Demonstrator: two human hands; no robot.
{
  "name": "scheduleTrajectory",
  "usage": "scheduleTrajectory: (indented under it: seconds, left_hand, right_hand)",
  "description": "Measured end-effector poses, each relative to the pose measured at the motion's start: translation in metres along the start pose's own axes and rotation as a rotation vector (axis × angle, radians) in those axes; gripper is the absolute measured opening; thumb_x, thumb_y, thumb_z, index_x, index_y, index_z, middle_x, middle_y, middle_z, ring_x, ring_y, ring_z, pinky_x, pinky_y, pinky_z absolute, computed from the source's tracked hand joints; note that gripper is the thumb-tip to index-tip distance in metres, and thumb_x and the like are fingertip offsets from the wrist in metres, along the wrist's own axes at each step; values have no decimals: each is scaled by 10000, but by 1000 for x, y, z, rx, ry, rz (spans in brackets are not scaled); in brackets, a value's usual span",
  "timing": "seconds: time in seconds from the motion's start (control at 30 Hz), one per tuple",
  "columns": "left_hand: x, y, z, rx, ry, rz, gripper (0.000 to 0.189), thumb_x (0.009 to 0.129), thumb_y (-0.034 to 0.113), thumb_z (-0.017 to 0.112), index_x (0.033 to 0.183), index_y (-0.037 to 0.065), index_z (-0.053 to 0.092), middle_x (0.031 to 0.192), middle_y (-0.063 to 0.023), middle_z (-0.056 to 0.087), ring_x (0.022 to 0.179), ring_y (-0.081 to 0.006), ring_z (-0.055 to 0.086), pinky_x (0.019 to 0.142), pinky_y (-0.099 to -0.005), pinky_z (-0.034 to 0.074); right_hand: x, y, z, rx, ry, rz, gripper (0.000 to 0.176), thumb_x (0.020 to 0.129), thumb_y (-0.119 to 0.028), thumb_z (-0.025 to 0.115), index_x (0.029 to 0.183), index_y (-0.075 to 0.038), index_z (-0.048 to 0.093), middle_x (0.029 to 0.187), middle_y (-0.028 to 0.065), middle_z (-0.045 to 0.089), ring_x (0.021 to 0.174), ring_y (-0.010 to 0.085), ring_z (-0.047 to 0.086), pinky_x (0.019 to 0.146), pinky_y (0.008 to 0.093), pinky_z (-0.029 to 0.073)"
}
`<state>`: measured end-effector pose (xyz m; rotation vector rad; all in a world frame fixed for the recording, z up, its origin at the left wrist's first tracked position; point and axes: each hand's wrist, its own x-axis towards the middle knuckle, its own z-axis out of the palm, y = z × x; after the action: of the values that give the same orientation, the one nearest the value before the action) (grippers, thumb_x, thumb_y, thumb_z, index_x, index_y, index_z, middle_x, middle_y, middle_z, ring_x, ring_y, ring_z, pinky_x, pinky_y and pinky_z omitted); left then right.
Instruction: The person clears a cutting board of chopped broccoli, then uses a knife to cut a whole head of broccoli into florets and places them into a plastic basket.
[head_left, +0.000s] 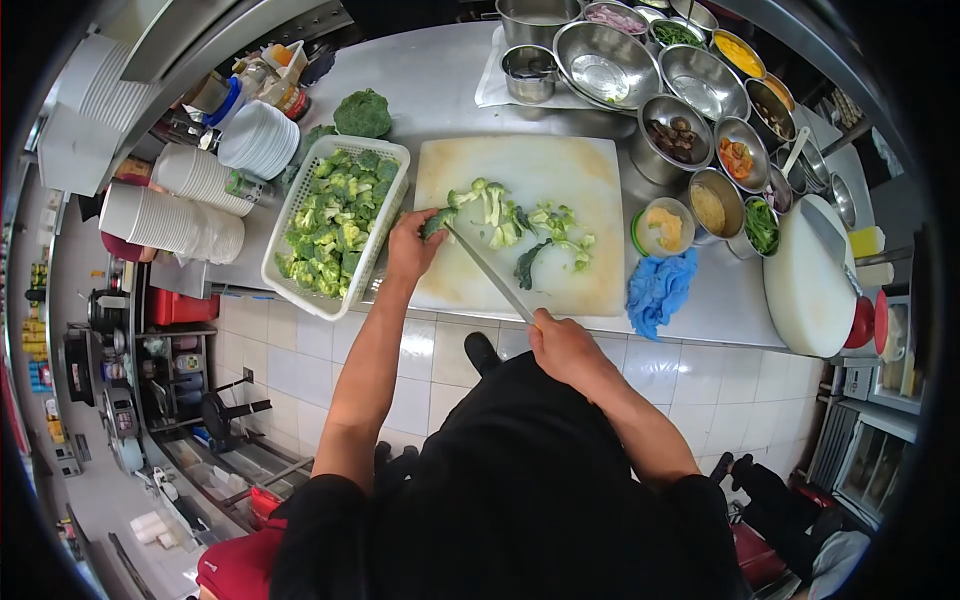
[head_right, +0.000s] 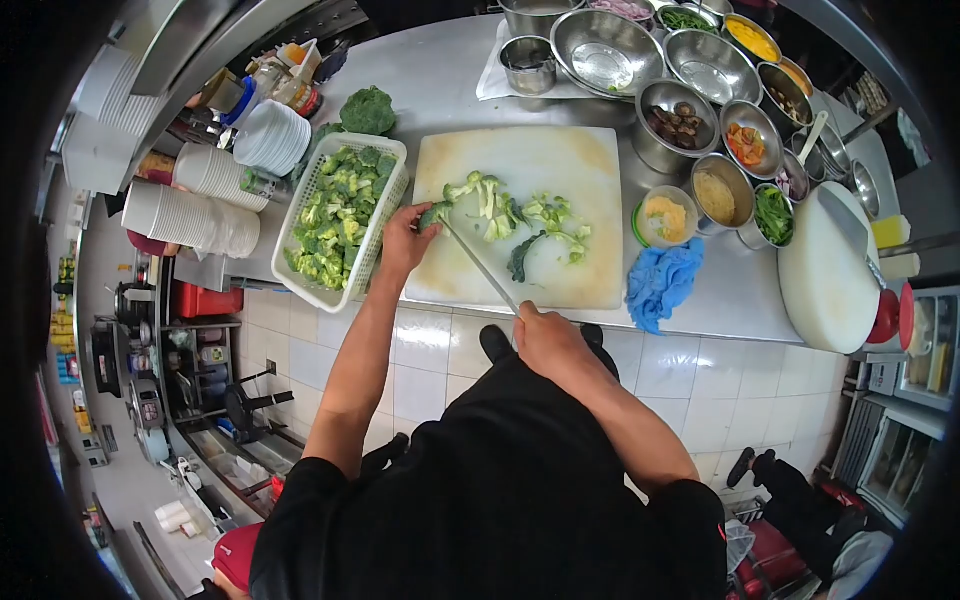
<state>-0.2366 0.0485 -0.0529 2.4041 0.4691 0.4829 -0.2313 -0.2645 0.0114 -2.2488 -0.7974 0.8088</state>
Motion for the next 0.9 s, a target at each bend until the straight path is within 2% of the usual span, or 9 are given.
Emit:
scheduleTrajectory:
  seconds: [0.27, 0.33, 0.43, 0.6, 0.67, 0.73, 0.77, 0.83, 0.9]
  left_hand:
    - [3, 1, 2, -57, -9, -38, 392, 720, 82, 803, 1090, 47, 678, 960, -156, 665, 784, -274, 636, 726, -348, 520]
    - [-2, -8, 4, -34, -55, -74, 414, 758, 66, 780, 1148, 40, 643, 948, -111, 665, 792, -168, 625, 712, -299, 515]
    - [-1, -43, 5, -372, -133, -41, 438, 764, 79, 777, 1153, 21, 585, 1047, -136, 656, 889, -162, 638, 775, -284, 508]
    - [-28, -35, -6, -285, 83, -18, 314, 777, 29, 731, 1054, 15, 583, 1022, -131, 662, 882, -176, 621, 789, -324, 506]
    - [-36, -16, -16, -77, 110, -89, 297, 791, 12, 719, 1047, 12, 569, 1060, -138, 651, 940, -165, 618, 822, -319, 505]
    - [-37, 6, -20, -126, -40, -549, 304, 826, -62, 659, 1097, 7, 541, 1161, -122, 601, 1088, -181, 587, 935, -259, 454]
    - [-39, -1, -11, -126, -35, -552, 304, 826, -62, 659, 1097, 7, 541, 1161, -122, 601, 1088, -181, 587, 935, -259, 454]
    - [-41, -20, 8, -738, 198, -115, 277, 807, 25, 719, 1042, 17, 573, 1150, -138, 589, 1081, -192, 587, 895, -249, 461]
    - [-40, -28, 10, -552, 158, -11, 275, 795, 72, 748, 1011, 22, 586, 1132, -139, 591, 1068, -200, 592, 889, -255, 462]
  right_hand:
    - [28, 21, 33, 80, -28, -3, 243, 965, -232, 464, 981, 7, 505, 731, 284, 622, 670, 465, 621, 628, 555, 491]
    - [32, 19, 26, 111, -63, 36, 257, 972, -249, 458, 966, 5, 499, 692, 253, 619, 602, 425, 630, 563, 527, 504]
    - [39, 35, -7, 589, -342, 247, 304, 989, -314, 437, 894, -26, 465, 562, 70, 469, 385, 152, 488, 325, 325, 405]
    - [7, 31, -24, 341, -286, 237, 304, 996, -307, 437, 869, -33, 467, 554, 91, 488, 404, 170, 516, 342, 339, 401]
    - [-10, 31, -12, 56, -49, 59, 296, 994, -296, 443, 900, -19, 488, 596, 183, 563, 482, 304, 586, 447, 431, 450]
    - [-18, 25, -6, 39, -29, 43, 279, 987, -284, 457, 913, -18, 495, 633, 208, 576, 566, 366, 583, 525, 472, 445]
    - [-20, 19, -4, 26, 2, 26, 263, 980, -272, 471, 926, -17, 503, 671, 234, 589, 649, 427, 580, 603, 513, 441]
    - [-20, 13, -4, 9, 30, 31, 242, 971, -256, 493, 936, -17, 510, 715, 260, 603, 733, 476, 586, 665, 554, 437]
    - [-19, 12, -4, 8, 28, 42, 243, 971, -255, 493, 934, -15, 510, 721, 260, 605, 743, 476, 586, 666, 554, 435]
